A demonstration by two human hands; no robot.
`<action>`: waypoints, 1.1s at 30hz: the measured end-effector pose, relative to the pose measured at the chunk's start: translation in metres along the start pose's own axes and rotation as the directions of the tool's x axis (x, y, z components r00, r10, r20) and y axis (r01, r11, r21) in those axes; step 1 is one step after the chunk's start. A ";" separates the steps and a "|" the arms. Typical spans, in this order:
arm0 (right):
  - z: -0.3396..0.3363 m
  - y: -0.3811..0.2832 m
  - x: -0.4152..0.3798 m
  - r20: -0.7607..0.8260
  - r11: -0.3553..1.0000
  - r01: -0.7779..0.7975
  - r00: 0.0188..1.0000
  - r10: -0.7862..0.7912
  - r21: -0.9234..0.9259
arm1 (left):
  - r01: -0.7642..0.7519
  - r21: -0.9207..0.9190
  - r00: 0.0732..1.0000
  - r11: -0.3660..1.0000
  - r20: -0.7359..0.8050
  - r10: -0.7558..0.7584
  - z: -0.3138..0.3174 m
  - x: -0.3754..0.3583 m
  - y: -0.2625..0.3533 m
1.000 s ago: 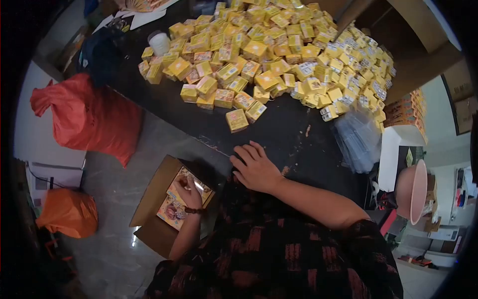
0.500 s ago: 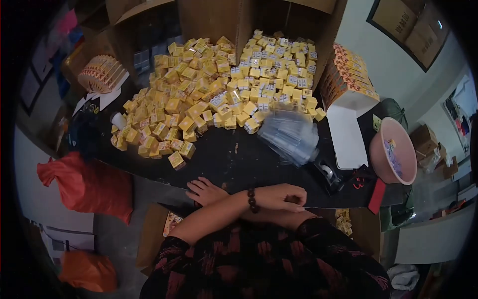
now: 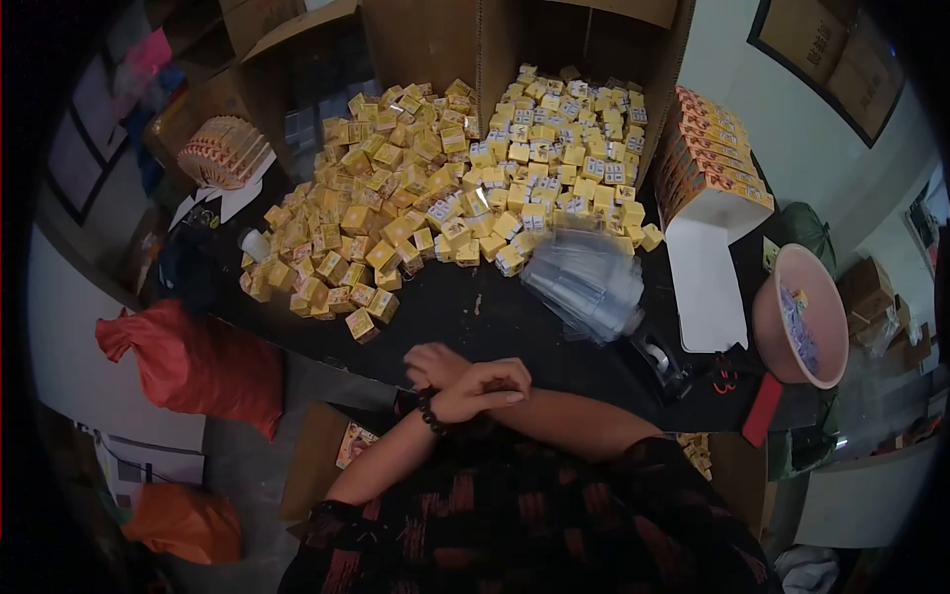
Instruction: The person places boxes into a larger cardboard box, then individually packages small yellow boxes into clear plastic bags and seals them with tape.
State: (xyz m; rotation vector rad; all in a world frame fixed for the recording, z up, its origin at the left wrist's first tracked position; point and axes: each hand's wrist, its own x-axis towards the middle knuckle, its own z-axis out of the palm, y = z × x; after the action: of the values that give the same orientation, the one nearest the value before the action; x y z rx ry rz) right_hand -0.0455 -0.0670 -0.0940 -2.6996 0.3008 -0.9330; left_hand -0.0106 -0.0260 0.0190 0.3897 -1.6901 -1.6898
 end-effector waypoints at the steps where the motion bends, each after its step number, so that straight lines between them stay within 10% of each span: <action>1: -0.045 0.014 0.003 -0.073 0.997 -0.003 0.997 -0.002 -0.077 | -0.008 -0.074 0.987 0.997 -0.158 -0.004 0.000 -0.020 0.008; 3: -0.148 0.031 0.018 -0.044 0.833 -0.336 0.934 0.354 -0.439 | -0.014 -0.091 0.973 0.996 -0.233 -0.007 -0.010 -0.055 0.013; 5: -0.204 0.080 -0.007 -0.436 0.554 -0.652 0.758 0.485 -0.518 | 0.143 -0.032 0.843 0.989 -0.519 -0.138 -0.006 -0.083 0.013; 8: -0.256 0.126 -0.037 -0.354 0.137 -0.881 0.319 0.879 -0.453 | 0.215 -0.120 0.682 0.969 -0.692 -0.237 0.002 -0.106 -0.002; 12: -0.257 0.183 -0.077 -0.168 0.274 -0.931 0.318 0.933 -0.239 | 0.180 -0.093 0.699 0.979 -0.689 -0.194 0.009 -0.112 -0.017; 18: -0.275 0.155 -0.065 -0.322 0.323 -0.821 0.501 0.803 -0.471 | 0.309 0.118 0.713 0.944 -0.685 -0.148 0.008 -0.102 -0.013; 21: -0.276 0.157 -0.069 -0.327 0.314 -0.937 0.347 0.879 -0.152 | 0.405 0.214 0.687 0.889 -0.713 -0.142 0.006 -0.096 -0.009; 29: -0.272 0.126 -0.067 -0.528 0.502 -0.815 0.573 0.627 -0.288 | 0.414 0.355 0.730 0.838 -0.679 -0.073 0.010 -0.084 0.001; 31: -0.258 0.058 -0.031 -0.386 0.548 -0.823 0.462 0.799 0.150 | 0.380 0.413 0.688 0.828 -0.724 0.046 0.019 -0.071 0.020; 33: -0.215 -0.002 -0.025 -0.253 0.641 -0.657 0.593 0.765 0.397 | 0.354 0.463 0.634 0.813 -0.757 0.156 0.024 -0.061 0.021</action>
State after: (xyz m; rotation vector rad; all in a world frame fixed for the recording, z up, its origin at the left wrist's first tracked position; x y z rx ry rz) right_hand -0.1999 -0.0974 0.0548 -1.8052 1.1698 -1.1221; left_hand 0.0223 0.0344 0.0258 1.3311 -1.4428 -0.7690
